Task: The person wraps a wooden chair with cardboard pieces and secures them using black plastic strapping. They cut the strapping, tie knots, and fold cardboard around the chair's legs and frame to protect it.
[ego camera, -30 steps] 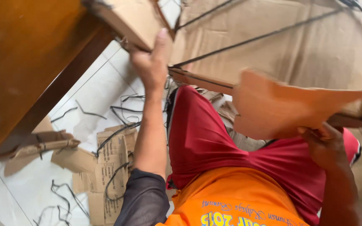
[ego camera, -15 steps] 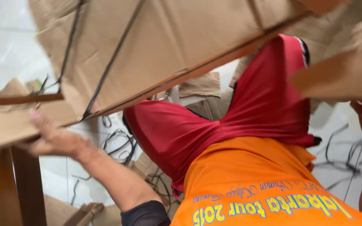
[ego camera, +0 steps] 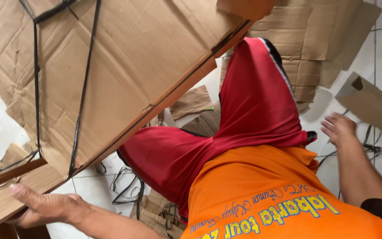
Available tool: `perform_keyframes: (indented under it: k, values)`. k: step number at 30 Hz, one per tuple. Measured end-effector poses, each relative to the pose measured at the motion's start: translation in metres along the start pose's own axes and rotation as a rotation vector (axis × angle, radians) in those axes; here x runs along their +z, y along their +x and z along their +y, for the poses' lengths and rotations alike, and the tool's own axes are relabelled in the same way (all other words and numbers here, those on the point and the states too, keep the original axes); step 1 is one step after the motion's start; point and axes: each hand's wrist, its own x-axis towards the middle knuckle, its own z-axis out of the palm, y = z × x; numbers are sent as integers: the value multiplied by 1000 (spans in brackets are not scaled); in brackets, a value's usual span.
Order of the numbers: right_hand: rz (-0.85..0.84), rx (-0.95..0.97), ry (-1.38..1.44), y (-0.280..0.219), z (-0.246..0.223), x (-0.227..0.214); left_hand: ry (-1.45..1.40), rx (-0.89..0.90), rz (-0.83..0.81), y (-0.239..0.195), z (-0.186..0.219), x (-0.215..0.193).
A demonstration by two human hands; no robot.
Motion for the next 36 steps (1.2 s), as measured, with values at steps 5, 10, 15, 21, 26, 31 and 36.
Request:
perform_keyframes:
  k: [5, 10, 15, 21, 26, 31, 36]
  values:
    - [-259, -838, -204, -168, -73, 94, 439, -190, 8, -5, 91, 47]
    - [-375, -1365, 10, -250, -144, 136, 308, -195, 59, -6, 33, 20]
    - [-537, -1505, 57, -361, -151, 156, -7, -5, 14, -2, 14, 11]
    - [-509, -1625, -67, -417, -157, 214, 20, -155, 41, -4, 39, 32]
    - [-311, -1703, 186, -424, -181, 279, 46, -165, 88, -4, 31, 27]
    - [-392, -1698, 336, -421, -177, 288, 95, -185, 130, -6, 27, 27]
    - [-533, -1584, 236, -423, -177, 276, 47, -188, 144, -8, 22, 29]
